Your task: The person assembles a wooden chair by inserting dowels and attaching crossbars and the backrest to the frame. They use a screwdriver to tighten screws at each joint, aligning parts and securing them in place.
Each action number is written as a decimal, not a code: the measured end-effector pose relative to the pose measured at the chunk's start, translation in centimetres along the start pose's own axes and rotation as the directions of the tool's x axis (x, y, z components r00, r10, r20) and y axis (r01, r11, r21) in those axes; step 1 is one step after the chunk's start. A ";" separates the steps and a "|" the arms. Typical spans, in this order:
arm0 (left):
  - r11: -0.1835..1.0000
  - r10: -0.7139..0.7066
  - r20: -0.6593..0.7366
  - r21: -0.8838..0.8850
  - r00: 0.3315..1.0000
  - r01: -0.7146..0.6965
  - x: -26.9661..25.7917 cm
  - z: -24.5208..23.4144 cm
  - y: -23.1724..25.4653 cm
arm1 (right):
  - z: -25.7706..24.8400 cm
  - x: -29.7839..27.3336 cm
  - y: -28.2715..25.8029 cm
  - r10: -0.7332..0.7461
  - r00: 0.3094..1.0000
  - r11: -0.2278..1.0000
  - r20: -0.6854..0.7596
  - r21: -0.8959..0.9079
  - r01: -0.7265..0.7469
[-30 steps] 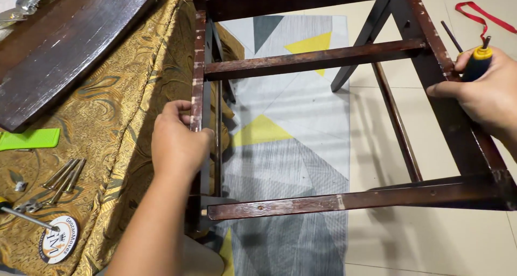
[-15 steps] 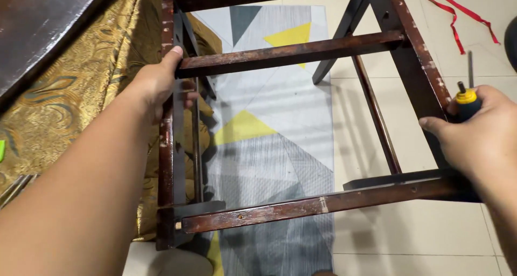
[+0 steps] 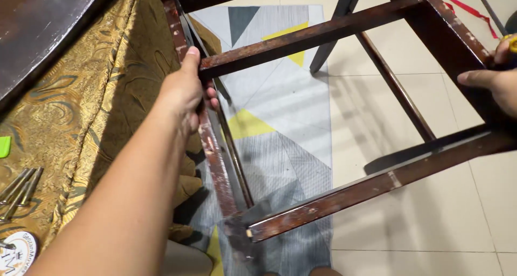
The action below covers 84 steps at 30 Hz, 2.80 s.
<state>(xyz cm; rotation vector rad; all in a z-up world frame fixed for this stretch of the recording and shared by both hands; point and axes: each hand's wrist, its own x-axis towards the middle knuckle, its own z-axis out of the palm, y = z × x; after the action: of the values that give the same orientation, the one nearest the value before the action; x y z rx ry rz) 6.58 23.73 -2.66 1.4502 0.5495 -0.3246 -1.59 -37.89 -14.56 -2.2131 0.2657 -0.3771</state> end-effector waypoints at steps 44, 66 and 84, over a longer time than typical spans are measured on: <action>0.923 0.353 -0.017 -0.161 0.936 -0.351 -9.8 -10.7 -2.5 | 26.9 -17.9 -48.6 -0.388 0.699 0.920 0.601 0.295 0.257; 0.341 0.209 -0.274 0.920 0.939 0.192 -9.2 -26.4 1.3 | 43.3 -18.9 -57.5 -0.532 0.573 0.775 0.624 0.085 0.627; 0.493 -0.163 -0.510 -0.784 0.845 -0.378 5.7 -29.9 4.8 | 42.1 -12.5 -55.7 -0.535 0.464 0.706 0.706 0.072 0.705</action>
<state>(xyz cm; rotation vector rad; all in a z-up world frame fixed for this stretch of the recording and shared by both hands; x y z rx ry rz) 9.17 54.47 -2.57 0.5060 0.8923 0.4773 5.14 30.64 2.21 -2.4438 -1.0181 0.1460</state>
